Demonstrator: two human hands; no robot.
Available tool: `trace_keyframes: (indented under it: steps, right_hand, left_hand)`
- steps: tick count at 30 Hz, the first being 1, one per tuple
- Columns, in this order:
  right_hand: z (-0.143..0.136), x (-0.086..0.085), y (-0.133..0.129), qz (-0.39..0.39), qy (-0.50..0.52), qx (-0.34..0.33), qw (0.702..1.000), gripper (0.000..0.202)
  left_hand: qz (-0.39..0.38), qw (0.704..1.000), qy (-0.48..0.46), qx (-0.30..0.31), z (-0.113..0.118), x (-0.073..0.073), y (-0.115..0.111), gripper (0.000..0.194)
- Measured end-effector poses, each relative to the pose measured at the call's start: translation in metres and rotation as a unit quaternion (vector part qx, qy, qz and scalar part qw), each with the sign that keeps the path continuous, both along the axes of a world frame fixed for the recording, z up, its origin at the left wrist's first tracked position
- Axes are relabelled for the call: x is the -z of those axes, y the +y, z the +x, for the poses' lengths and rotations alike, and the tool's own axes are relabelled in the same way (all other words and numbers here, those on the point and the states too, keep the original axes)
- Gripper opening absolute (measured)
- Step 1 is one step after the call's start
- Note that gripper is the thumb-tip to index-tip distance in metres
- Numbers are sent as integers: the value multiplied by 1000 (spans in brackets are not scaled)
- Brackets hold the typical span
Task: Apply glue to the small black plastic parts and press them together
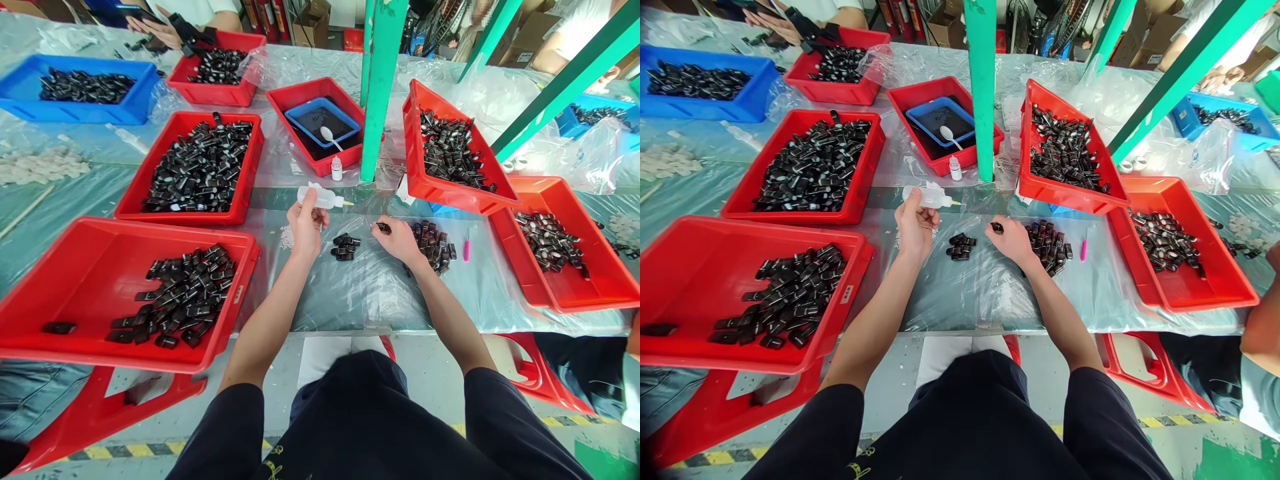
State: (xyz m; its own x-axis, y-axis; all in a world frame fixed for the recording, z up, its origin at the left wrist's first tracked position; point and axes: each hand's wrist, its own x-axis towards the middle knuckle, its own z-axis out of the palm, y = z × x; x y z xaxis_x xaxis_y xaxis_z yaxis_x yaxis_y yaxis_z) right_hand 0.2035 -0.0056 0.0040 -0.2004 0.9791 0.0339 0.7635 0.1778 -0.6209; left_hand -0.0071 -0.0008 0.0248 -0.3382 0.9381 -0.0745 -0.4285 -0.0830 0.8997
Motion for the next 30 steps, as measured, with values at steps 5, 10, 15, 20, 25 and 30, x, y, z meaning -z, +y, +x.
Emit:
trace_keyframes:
  steps: [5,10,15,20,25,30]
  right_hand:
    - [-3,3,0,3,-55,40,998,22]
    - [-1,2,2,6,-74,61,995,27]
    - [8,2,6,23,7,74,997,33]
    - [9,7,12,4,169,38,985,40]
    - [0,11,11,-48,291,-70,953,58]
    - [-3,5,5,-67,338,-116,932,60]
  left_hand:
    - [1,1000,0,1,1,0,-1,51]
    - [8,1000,-6,2,1,3,1,50]
    - [11,1000,-5,4,1,5,1,50]
    - [5,1000,-7,6,2,3,0,48]
    - [0,1000,5,17,3,2,0,46]
    - [25,999,24,35,3,8,0,44]
